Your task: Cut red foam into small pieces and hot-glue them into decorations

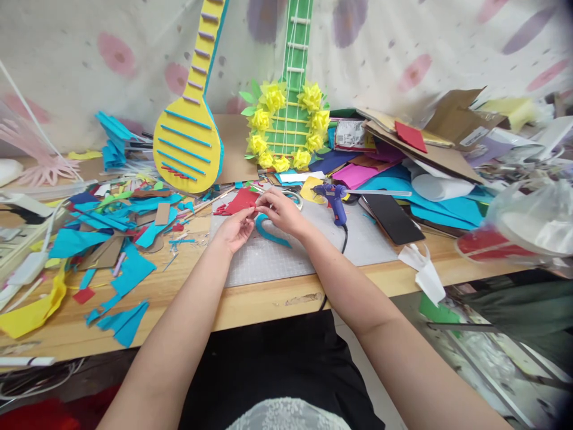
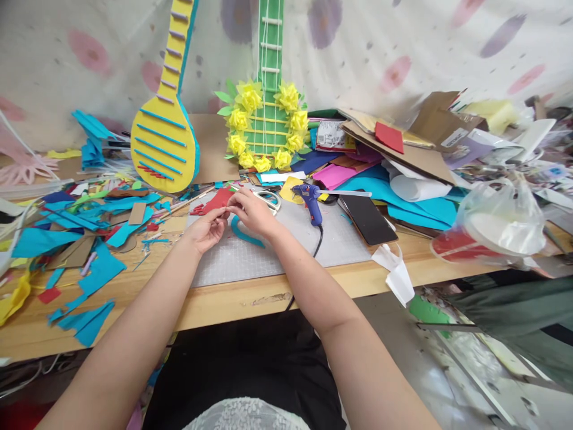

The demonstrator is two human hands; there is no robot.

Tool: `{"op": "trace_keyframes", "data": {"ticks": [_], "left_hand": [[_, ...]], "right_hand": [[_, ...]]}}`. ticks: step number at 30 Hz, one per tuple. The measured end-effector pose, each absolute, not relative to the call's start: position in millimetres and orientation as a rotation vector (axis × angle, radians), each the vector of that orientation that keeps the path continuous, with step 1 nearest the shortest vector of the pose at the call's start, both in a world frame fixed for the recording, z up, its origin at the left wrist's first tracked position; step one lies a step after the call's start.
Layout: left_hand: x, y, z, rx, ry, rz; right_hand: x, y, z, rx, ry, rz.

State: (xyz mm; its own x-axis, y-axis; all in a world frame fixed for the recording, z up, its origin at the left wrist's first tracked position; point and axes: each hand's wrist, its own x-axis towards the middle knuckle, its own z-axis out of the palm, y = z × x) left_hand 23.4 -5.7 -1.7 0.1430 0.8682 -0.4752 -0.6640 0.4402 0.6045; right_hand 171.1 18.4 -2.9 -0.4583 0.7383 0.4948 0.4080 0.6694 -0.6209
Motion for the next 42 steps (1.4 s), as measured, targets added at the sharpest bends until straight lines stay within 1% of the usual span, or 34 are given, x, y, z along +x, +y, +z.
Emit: {"op": "trace_keyframes", "data": {"ticks": [7, 11, 13, 18, 22, 26, 30, 36, 38, 42], "left_hand": [[25, -7, -6, 0.353, 0.888, 1.151], [24, -5, -4, 0.322, 0.89, 1.212], [23, -4, -3, 0.296, 0.896, 1.236], [23, -5, -2, 0.244, 0.859, 1.229], [24, -6, -2, 0.241, 0.832, 1.208], [24, -7, -2, 0.293, 0.839, 1.209], [24, -6, -5, 0.361, 0.875, 1.239], [25, -6, -9, 0.445, 0.921, 1.276], [25, -6, -8, 0.448, 0.921, 1.278], [24, -7, -5, 0.387, 0.857, 1.242]], "right_hand": [[171, 21, -5, -0.912, -2.111, 0.545], [169, 22, -10, -0.973, -1.918, 0.59], [167, 23, -14, -0.978, -1.753, 0.718], [157, 24, -25, -0.924, -1.472, 1.185], [151, 20, -24, -0.894, -1.354, 1.348], [151, 18, -21, -0.895, -1.293, 1.363], [151, 19, -21, -0.915, -1.343, 1.307], [153, 19, -25, -0.957, -1.518, 1.053], [154, 18, -23, -0.948, -1.497, 1.096], [158, 15, -16, -0.89, -1.374, 1.361]]}}
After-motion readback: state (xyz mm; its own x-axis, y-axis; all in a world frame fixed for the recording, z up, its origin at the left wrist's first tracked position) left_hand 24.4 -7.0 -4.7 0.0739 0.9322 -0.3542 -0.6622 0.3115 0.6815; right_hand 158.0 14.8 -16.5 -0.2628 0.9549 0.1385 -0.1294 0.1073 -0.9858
